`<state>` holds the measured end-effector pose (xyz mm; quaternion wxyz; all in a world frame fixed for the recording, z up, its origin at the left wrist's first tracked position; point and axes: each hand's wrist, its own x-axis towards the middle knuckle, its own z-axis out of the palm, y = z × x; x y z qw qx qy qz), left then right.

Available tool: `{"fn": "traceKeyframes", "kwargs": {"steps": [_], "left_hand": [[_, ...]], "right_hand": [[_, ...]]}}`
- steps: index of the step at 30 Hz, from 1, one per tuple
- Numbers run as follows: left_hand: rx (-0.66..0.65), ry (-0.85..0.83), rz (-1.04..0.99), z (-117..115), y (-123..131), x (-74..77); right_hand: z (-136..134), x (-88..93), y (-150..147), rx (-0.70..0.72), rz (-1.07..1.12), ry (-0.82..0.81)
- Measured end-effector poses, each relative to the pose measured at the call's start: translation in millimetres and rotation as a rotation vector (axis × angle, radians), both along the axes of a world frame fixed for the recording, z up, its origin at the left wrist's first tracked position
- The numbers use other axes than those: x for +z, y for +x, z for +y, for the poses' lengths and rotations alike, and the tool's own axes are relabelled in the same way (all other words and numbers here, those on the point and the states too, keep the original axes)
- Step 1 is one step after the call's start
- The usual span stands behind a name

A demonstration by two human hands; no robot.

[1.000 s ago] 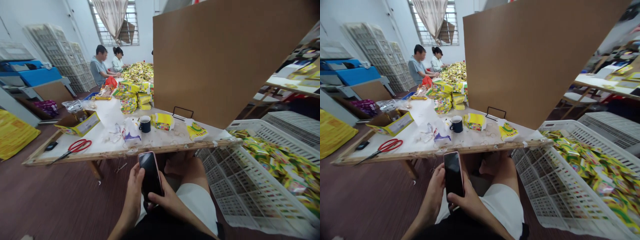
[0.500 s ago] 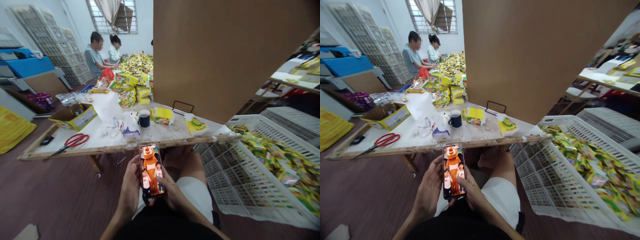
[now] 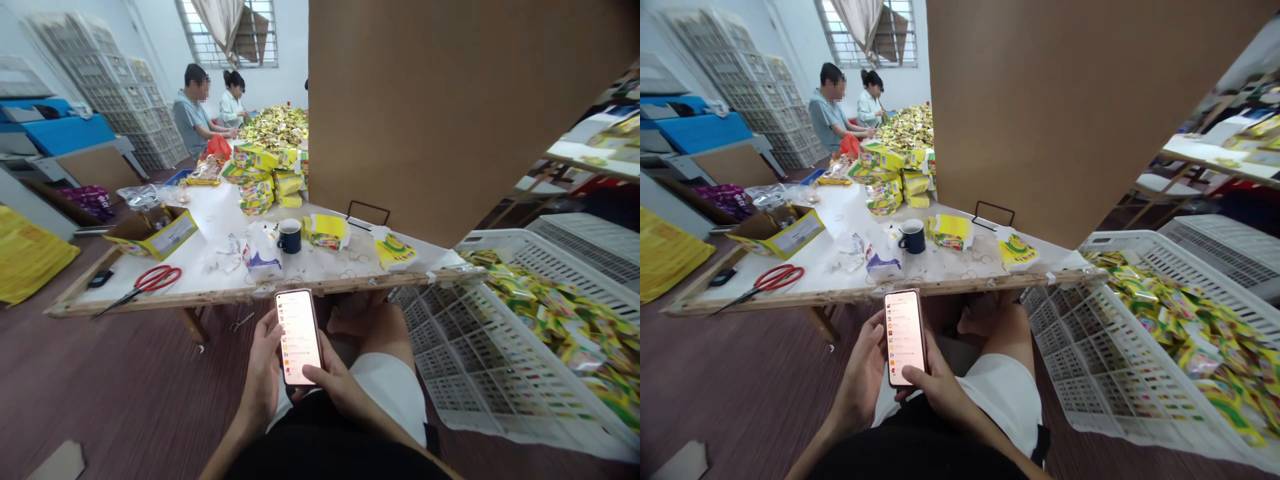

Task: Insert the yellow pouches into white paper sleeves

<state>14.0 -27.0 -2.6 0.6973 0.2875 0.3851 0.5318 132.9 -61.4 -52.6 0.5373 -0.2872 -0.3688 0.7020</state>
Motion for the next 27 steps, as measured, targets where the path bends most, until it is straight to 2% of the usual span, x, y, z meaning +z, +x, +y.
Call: {"fn": "traceKeyframes", "kwargs": {"steps": [7,13,21,27], "left_hand": [[0.005,0.002,0.018,3.5,-0.6,-1.1],[-0.012,0.04,0.041,2.1,-2.9,3.1],[-0.029,0.039,0.044,0.0,-4.1,2.3],[-0.031,0.026,0.051,-0.6,-2.5,3.6]], "right_hand": [[-0.3,1.6,-0.4,0.027,-0.005,0.007],[1.8,-3.8,-1.1,-0.041,0.106,-0.059],[-0.3,1.9,-1.7,-0.074,0.119,-0.1],[-0.1,-2.1,-2.0,-0.087,0.119,-0.105]]}}
